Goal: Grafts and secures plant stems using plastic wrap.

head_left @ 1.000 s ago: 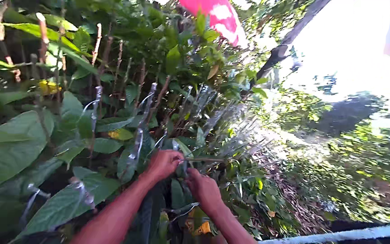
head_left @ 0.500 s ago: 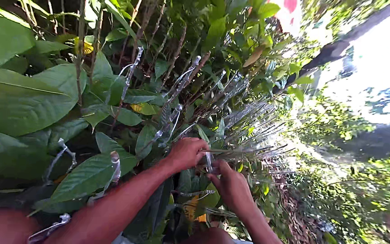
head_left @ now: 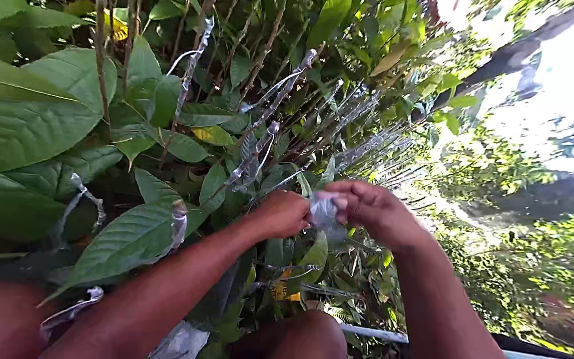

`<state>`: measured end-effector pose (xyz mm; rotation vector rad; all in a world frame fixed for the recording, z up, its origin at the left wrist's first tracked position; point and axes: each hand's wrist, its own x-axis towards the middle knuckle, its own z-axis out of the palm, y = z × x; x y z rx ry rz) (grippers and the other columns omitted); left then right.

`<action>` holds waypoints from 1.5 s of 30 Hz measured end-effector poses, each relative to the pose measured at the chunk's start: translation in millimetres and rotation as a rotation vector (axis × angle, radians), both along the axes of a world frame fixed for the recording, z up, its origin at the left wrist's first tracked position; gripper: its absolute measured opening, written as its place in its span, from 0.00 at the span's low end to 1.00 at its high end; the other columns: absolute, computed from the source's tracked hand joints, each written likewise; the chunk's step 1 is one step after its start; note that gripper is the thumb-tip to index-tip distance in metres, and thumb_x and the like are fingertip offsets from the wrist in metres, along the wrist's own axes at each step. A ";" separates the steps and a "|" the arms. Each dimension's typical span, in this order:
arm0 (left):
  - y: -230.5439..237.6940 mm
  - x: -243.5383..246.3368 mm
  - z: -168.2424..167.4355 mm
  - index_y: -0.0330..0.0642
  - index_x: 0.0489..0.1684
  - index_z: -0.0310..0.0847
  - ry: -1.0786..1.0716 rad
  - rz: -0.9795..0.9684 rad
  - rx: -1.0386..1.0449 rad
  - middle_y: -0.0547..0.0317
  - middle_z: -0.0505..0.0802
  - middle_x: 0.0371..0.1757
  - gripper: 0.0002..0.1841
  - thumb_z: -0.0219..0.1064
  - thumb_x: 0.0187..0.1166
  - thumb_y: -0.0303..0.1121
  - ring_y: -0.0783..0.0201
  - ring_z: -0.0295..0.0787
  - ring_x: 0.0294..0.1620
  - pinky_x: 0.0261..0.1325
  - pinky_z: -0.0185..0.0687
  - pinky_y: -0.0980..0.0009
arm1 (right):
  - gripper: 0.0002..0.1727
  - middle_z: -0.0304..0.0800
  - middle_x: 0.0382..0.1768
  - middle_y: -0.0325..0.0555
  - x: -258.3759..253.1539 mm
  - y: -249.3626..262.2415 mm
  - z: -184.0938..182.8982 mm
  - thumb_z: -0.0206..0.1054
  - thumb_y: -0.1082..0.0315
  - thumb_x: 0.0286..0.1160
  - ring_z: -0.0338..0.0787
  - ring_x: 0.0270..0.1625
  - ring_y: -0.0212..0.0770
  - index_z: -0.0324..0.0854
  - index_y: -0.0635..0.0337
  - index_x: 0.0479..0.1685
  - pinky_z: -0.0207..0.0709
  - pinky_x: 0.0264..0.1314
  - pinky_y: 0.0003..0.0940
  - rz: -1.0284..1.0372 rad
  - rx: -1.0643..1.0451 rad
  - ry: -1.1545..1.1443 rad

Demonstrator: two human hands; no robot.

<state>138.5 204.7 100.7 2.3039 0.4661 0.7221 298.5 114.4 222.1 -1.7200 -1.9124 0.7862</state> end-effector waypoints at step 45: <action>-31.8 -23.2 28.1 0.45 0.46 0.90 0.063 0.061 0.363 0.55 0.93 0.40 0.14 0.61 0.88 0.43 0.52 0.87 0.53 0.68 0.70 0.47 | 0.21 0.93 0.34 0.34 2.9 -95.4 -26.1 0.75 0.58 0.72 0.88 0.29 0.31 0.83 0.55 0.61 0.85 0.31 0.32 -0.111 0.294 -0.443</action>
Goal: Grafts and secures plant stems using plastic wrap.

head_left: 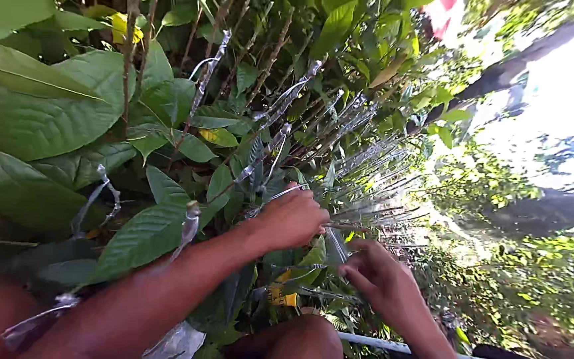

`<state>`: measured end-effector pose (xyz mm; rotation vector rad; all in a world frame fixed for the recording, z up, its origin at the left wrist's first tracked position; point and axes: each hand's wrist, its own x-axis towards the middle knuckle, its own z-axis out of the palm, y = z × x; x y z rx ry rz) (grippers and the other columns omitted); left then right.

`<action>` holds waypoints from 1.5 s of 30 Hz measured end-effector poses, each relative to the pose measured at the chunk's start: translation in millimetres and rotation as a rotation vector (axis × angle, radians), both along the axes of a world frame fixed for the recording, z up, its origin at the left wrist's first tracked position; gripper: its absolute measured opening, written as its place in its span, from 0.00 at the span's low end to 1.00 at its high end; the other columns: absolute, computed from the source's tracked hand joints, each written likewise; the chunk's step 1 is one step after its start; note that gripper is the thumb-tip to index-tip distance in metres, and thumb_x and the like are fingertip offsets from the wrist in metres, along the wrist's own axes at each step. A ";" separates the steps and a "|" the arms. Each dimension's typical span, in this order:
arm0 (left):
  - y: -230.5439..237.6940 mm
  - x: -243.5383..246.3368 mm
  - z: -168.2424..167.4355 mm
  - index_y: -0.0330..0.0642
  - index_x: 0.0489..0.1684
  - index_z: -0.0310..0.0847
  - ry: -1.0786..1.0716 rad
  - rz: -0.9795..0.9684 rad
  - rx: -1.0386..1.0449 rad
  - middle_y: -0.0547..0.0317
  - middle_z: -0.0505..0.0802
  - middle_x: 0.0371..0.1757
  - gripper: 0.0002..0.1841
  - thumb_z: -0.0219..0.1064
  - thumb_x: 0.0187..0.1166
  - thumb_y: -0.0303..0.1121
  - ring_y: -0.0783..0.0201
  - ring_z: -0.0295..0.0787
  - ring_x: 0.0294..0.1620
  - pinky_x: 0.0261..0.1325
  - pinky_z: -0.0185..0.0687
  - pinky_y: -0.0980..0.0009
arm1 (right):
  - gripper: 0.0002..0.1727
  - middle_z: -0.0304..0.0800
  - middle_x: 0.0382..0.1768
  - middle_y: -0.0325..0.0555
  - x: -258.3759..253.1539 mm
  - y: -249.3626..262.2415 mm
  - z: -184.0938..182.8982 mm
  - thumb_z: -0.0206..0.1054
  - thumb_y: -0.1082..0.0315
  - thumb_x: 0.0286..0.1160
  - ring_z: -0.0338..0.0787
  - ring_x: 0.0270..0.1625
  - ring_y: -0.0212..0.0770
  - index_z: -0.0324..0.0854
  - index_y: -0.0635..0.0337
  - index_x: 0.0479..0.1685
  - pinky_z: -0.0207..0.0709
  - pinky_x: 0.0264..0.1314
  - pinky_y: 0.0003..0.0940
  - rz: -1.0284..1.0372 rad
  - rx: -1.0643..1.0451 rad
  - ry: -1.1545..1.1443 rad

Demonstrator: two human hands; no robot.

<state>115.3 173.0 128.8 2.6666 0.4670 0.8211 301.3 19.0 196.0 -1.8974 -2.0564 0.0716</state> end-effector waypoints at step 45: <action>-23.0 -2.7 1.8 0.50 0.65 0.88 -0.053 -0.217 -0.106 0.49 0.92 0.53 0.17 0.56 0.92 0.44 0.47 0.90 0.56 0.57 0.82 0.41 | 0.25 0.92 0.60 0.44 4.9 -11.9 33.0 0.65 0.65 0.80 0.93 0.46 0.33 0.75 0.58 0.77 0.87 0.45 0.31 -0.094 0.098 0.294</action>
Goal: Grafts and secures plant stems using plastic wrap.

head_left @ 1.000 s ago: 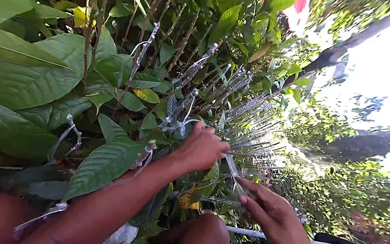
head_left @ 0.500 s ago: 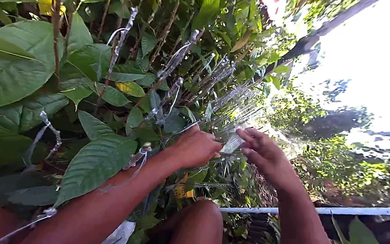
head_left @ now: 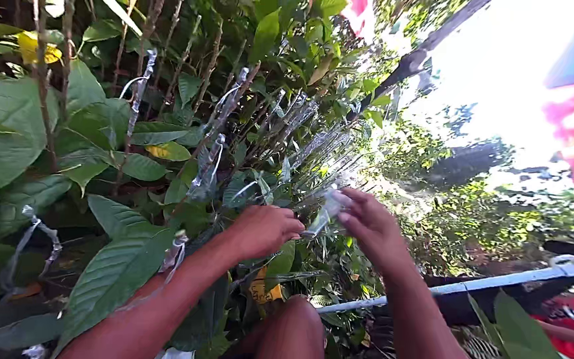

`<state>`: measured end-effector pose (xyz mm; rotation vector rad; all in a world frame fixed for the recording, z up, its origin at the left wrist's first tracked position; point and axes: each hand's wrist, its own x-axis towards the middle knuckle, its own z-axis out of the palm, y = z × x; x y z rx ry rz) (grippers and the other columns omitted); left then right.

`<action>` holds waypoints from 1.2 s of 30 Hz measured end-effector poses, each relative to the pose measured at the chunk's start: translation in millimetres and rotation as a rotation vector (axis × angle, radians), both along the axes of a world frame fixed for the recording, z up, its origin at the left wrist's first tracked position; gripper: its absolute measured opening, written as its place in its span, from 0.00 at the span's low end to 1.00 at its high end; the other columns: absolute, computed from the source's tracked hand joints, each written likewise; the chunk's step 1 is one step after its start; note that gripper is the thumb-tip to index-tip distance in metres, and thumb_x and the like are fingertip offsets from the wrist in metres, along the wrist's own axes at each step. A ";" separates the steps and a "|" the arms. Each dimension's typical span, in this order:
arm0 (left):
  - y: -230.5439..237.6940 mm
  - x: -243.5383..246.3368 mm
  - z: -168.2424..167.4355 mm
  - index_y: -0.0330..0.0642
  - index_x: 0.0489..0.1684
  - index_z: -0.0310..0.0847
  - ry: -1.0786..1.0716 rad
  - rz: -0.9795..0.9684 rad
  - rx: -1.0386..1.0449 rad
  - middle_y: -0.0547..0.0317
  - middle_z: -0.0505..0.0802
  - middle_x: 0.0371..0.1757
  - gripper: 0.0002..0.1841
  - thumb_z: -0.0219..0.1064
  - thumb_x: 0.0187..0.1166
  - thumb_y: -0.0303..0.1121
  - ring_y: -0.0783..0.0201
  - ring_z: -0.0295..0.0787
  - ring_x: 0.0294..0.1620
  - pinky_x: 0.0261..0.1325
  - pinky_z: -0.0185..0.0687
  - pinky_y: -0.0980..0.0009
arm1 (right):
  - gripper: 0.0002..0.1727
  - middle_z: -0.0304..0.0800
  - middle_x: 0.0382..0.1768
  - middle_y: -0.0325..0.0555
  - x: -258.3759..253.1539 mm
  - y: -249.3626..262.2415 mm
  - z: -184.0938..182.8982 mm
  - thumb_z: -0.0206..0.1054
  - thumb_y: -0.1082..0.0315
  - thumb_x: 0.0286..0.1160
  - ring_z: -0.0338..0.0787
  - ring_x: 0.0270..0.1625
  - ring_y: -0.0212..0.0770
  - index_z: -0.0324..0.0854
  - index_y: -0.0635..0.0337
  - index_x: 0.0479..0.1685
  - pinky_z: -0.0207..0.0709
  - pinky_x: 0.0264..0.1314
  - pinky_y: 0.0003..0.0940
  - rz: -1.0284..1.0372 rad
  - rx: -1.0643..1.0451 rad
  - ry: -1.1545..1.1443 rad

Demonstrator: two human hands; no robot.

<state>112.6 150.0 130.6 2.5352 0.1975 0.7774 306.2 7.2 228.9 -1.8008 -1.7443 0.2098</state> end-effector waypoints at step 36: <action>50.6 -14.3 -4.1 0.38 0.74 0.76 -0.384 -0.013 -0.546 0.64 0.90 0.40 0.27 0.74 0.75 0.33 0.75 0.85 0.35 0.42 0.83 0.76 | 0.07 0.87 0.34 0.35 -34.4 107.2 -17.4 0.67 0.67 0.81 0.82 0.32 0.27 0.87 0.60 0.42 0.78 0.36 0.26 0.061 -0.042 0.369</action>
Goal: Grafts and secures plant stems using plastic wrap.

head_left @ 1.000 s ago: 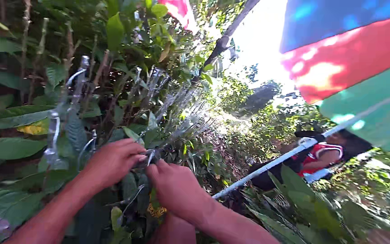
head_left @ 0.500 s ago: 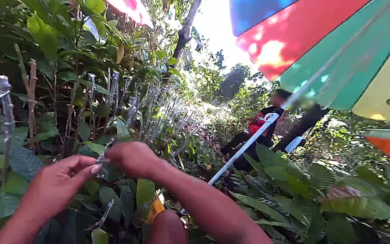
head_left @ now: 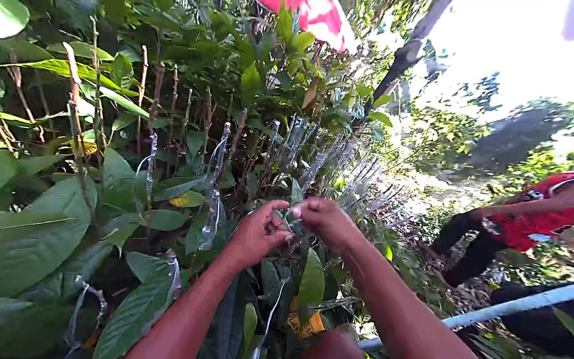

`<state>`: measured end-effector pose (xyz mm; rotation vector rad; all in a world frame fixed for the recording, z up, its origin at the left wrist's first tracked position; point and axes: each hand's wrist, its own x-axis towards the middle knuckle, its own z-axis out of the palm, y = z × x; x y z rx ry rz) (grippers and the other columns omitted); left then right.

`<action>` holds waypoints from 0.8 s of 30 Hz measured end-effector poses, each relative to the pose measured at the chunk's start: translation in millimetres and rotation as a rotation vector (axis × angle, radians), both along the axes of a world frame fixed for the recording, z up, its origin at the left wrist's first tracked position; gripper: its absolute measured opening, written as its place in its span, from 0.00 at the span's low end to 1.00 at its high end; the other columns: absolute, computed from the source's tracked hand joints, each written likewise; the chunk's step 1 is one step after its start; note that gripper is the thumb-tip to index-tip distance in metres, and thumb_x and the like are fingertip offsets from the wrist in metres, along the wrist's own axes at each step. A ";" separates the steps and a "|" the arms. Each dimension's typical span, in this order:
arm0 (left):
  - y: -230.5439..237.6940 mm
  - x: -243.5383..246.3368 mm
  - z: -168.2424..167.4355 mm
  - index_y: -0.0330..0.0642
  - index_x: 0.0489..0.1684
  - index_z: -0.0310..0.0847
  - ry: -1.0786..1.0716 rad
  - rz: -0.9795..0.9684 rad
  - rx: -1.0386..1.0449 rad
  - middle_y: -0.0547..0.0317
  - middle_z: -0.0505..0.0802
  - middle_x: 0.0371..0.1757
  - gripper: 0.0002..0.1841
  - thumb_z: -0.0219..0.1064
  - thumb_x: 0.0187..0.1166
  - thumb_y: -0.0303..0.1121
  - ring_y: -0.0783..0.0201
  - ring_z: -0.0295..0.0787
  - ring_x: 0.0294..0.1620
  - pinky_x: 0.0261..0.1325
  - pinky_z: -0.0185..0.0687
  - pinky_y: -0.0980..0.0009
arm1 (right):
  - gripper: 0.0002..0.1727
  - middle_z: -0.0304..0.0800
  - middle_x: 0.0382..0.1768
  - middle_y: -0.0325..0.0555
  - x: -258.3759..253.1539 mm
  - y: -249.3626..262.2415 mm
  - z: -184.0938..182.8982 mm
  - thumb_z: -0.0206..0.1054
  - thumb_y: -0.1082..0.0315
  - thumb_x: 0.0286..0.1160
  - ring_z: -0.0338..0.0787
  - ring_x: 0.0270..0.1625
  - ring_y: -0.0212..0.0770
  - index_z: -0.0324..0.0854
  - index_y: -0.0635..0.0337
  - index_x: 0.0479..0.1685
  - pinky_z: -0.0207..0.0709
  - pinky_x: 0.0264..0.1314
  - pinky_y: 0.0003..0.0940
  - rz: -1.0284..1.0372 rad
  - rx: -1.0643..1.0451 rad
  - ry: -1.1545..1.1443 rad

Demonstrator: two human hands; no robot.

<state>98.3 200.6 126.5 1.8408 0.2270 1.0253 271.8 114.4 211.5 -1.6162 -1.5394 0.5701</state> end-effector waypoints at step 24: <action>8.1 -7.2 -1.2 0.45 0.43 0.89 -0.092 0.165 0.046 0.67 0.91 0.44 0.08 0.72 0.74 0.38 0.77 0.88 0.41 0.45 0.86 0.80 | 0.10 0.92 0.36 0.48 -7.2 -28.8 -50.4 0.64 0.69 0.80 0.91 0.36 0.43 0.92 0.61 0.40 0.83 0.37 0.41 -0.024 0.655 -0.747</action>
